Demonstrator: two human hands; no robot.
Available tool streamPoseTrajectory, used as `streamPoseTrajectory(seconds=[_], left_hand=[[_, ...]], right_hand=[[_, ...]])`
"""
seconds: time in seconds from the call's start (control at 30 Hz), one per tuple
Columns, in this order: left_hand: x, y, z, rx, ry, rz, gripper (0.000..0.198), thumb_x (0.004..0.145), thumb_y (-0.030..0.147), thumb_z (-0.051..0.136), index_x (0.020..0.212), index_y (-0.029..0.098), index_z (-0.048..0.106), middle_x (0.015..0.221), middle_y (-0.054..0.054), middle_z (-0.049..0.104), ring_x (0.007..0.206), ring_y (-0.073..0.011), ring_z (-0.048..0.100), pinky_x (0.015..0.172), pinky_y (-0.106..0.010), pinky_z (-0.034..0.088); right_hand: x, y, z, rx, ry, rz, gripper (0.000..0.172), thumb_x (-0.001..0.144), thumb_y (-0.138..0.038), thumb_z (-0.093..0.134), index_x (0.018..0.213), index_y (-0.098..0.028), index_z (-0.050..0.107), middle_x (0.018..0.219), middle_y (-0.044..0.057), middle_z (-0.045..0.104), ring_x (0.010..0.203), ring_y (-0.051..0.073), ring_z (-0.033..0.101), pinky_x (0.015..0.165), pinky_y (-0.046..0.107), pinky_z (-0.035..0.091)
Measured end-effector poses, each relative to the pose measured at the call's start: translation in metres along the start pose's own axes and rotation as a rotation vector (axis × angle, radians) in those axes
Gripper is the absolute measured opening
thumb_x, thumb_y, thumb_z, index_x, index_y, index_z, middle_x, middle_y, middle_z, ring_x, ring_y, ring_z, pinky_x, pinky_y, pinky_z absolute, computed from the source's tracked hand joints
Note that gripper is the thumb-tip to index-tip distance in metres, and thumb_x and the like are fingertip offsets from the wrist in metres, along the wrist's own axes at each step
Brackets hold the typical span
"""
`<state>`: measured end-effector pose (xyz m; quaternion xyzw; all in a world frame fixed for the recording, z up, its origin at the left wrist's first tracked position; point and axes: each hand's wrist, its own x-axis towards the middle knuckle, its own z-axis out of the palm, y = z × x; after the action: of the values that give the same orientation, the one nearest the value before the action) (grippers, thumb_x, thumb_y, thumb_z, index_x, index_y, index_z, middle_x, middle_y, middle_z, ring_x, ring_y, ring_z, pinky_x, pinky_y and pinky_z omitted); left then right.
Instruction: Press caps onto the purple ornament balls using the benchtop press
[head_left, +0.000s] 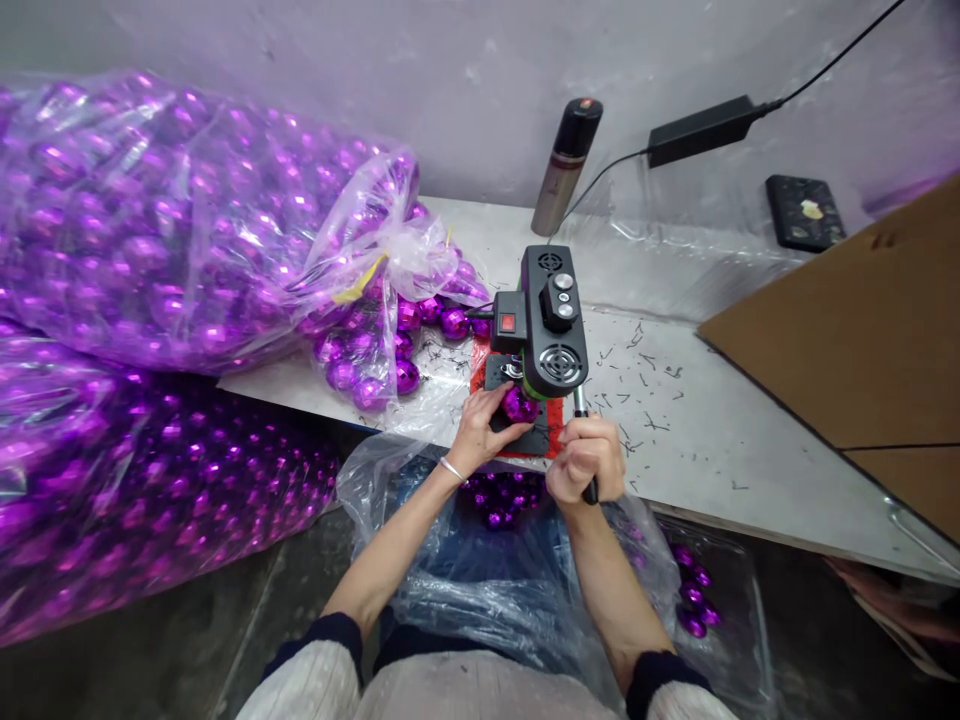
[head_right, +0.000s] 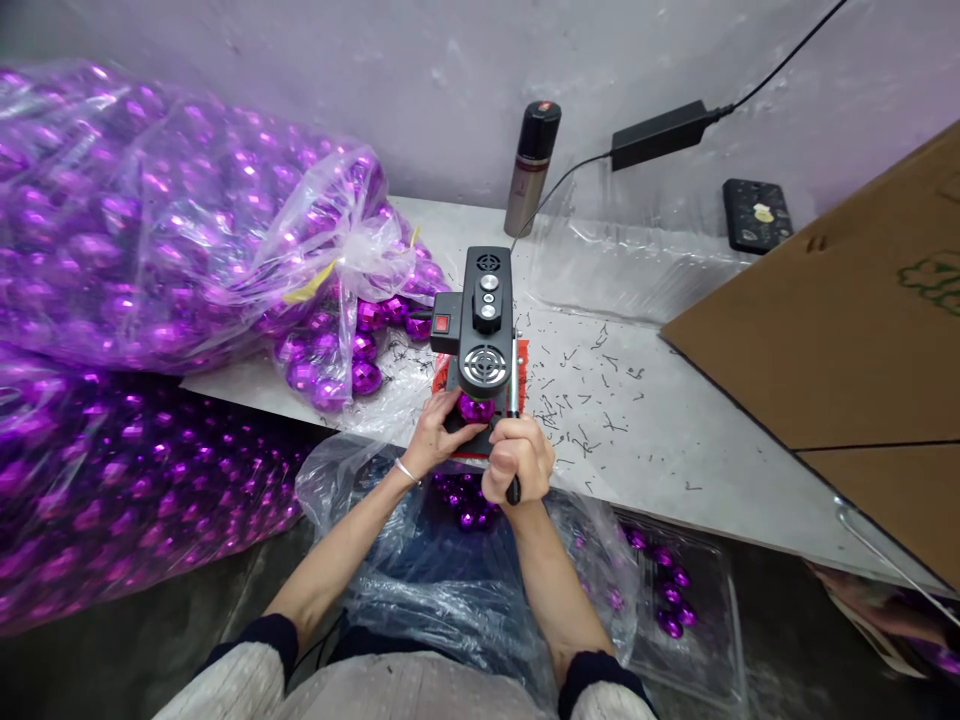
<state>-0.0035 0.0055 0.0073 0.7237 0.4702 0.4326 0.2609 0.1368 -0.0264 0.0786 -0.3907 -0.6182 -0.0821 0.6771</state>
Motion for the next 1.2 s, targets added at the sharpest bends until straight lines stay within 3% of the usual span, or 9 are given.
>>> streamPoseTrajectory(seconds=[0.3,0.5,0.63,0.73,0.83,0.9,1.07,1.13,1.2], left_hand=[[0.0,-0.001,0.001,0.011,0.002,0.014,0.066,0.082,0.052,0.08,0.136,0.02,0.061,0.122,-0.014,0.074,0.114,-0.0302,0.069,0.108,-0.052,0.048],[-0.001,-0.003,0.002,0.016,0.016,0.014,0.064,0.08,0.049,0.081,0.135,0.02,0.062,0.124,-0.014,0.073,0.116,-0.0311,0.069,0.111,-0.054,0.046],[0.001,-0.003,0.003,-0.005,0.018,0.006,0.064,0.08,0.049,0.082,0.134,0.021,0.063,0.123,-0.014,0.074,0.114,-0.0309,0.069,0.11,-0.054,0.047],[0.004,-0.002,0.001,-0.051,0.016,0.023,0.065,0.081,0.052,0.08,0.135,0.02,0.062,0.124,-0.014,0.073,0.115,-0.0306,0.069,0.107,-0.053,0.05],[-0.008,0.005,-0.006,-0.059,0.064,0.049,0.066,0.084,0.053,0.077,0.139,0.02,0.059,0.129,-0.016,0.071,0.12,-0.0306,0.067,0.107,-0.053,0.051],[-0.029,0.013,-0.013,-0.029,0.073,0.104,0.069,0.085,0.053,0.076,0.143,0.021,0.056,0.13,-0.016,0.07,0.121,-0.0307,0.067,0.107,-0.052,0.051],[-0.085,0.029,-0.027,0.11,-0.086,0.336,0.09,0.075,0.068,0.074,0.146,0.018,0.053,0.12,-0.018,0.074,0.11,-0.0303,0.072,0.092,-0.043,0.058],[-0.083,0.03,-0.037,0.183,-0.074,0.359,0.084,0.081,0.068,0.069,0.146,0.017,0.052,0.12,-0.018,0.074,0.11,-0.0299,0.071,0.093,-0.043,0.058],[-0.065,0.026,-0.055,0.311,0.0,0.296,0.059,0.096,0.051,0.061,0.145,0.018,0.054,0.122,-0.017,0.073,0.114,-0.0284,0.069,0.098,-0.043,0.056]], right_hand=[[-0.006,0.004,0.004,0.028,0.042,-0.018,0.033,0.1,-0.027,0.04,0.067,-0.023,0.044,0.064,-0.002,0.053,0.053,0.013,0.048,0.06,0.035,0.042],[-0.01,0.011,0.001,0.024,-0.062,-0.12,0.031,0.099,-0.026,0.043,0.068,-0.023,0.046,0.067,-0.002,0.056,0.054,0.013,0.05,0.058,0.033,0.044],[0.009,-0.003,-0.002,0.027,-0.002,0.007,0.034,0.099,-0.022,0.042,0.065,-0.023,0.044,0.064,-0.001,0.055,0.055,0.013,0.05,0.057,0.032,0.042],[0.035,-0.021,-0.006,0.023,-0.043,0.105,0.034,0.098,-0.018,0.045,0.064,-0.022,0.045,0.062,-0.002,0.053,0.058,0.014,0.053,0.055,0.031,0.038],[0.054,-0.033,-0.009,0.043,-0.08,0.174,0.032,0.097,-0.016,0.048,0.066,-0.022,0.048,0.063,-0.001,0.055,0.06,0.013,0.055,0.057,0.03,0.039],[0.056,-0.034,-0.01,0.049,-0.079,0.183,0.032,0.098,-0.016,0.048,0.066,-0.022,0.049,0.064,-0.001,0.056,0.061,0.013,0.056,0.058,0.031,0.04],[0.041,-0.027,-0.009,0.043,-0.068,0.136,0.034,0.097,-0.017,0.049,0.064,-0.022,0.048,0.062,-0.001,0.056,0.061,0.014,0.058,0.058,0.031,0.04],[0.037,-0.024,-0.008,0.033,-0.067,0.129,0.035,0.097,-0.018,0.05,0.063,-0.022,0.049,0.062,-0.001,0.056,0.061,0.015,0.057,0.058,0.031,0.04],[0.035,-0.022,-0.008,0.027,-0.073,0.13,0.035,0.098,-0.02,0.049,0.063,-0.022,0.049,0.062,0.0,0.056,0.06,0.015,0.057,0.057,0.032,0.04]])
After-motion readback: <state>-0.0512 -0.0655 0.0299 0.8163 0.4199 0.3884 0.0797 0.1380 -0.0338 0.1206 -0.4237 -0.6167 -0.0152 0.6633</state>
